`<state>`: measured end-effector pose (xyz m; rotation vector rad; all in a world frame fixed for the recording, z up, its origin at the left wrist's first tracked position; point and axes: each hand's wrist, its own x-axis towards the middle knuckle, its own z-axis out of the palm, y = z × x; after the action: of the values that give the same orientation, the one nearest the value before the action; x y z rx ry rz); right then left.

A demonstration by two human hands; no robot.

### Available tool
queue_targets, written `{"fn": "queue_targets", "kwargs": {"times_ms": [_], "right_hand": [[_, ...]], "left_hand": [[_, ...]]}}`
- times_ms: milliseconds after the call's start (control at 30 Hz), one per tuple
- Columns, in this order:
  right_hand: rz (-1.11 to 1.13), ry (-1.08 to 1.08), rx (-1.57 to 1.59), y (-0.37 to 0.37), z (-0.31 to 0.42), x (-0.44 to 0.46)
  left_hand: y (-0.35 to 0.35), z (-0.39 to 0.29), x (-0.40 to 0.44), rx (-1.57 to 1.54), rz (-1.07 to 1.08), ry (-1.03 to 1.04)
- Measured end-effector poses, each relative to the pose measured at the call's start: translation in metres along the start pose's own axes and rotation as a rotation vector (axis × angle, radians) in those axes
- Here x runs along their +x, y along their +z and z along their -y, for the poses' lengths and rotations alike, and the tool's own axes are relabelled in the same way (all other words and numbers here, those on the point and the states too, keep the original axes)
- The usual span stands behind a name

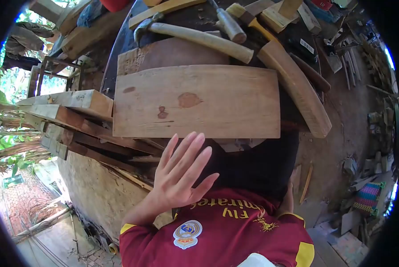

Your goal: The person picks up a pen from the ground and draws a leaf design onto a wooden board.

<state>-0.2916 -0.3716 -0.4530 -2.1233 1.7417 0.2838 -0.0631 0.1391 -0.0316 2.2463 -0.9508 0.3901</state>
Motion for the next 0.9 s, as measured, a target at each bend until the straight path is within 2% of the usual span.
{"fn": "queue_targets", "kwargs": {"times_ms": [167, 267, 300, 367, 467, 567, 667, 767, 867, 900], "right_hand": [[0.014, -0.063, 0.083, 0.002, -0.042, 0.026], [0.066, -0.287, 0.280, 0.026, -0.113, 0.091], [-0.073, -0.577, 0.188, 0.015, -0.110, 0.079], [-0.559, -1.093, -0.112, -0.008, -0.106, 0.054], [-0.193, -0.003, -0.130, -0.065, 0.006, -0.052], [-0.079, -0.135, -0.005, -0.064, -0.012, -0.051], [0.003, -0.036, 0.103, -0.067, -0.012, -0.051], [-0.195, -0.241, 0.072, -0.052, -0.046, -0.021], [-0.380, -0.116, -0.042, -0.072, -0.015, -0.018], [-0.486, -0.276, -0.024, -0.069, -0.034, 0.018]], "left_hand": [[-0.001, 0.023, -0.007, -0.036, -0.171, -0.037], [-0.004, 0.034, -0.008, -0.011, -0.226, -0.053], [-0.007, 0.037, -0.008, 0.001, -0.243, -0.062], [-0.014, 0.043, -0.008, 0.026, -0.294, -0.078], [-0.024, 0.056, -0.010, 0.056, -0.356, -0.107], [-0.029, 0.063, -0.013, 0.025, -0.359, -0.129], [-0.026, 0.066, -0.015, 0.015, -0.377, -0.141], [-0.023, 0.066, -0.021, 0.017, -0.431, -0.148], [-0.021, 0.063, -0.032, -0.062, -0.524, -0.178], [-0.018, 0.062, -0.036, -0.109, -0.555, -0.190]]}}
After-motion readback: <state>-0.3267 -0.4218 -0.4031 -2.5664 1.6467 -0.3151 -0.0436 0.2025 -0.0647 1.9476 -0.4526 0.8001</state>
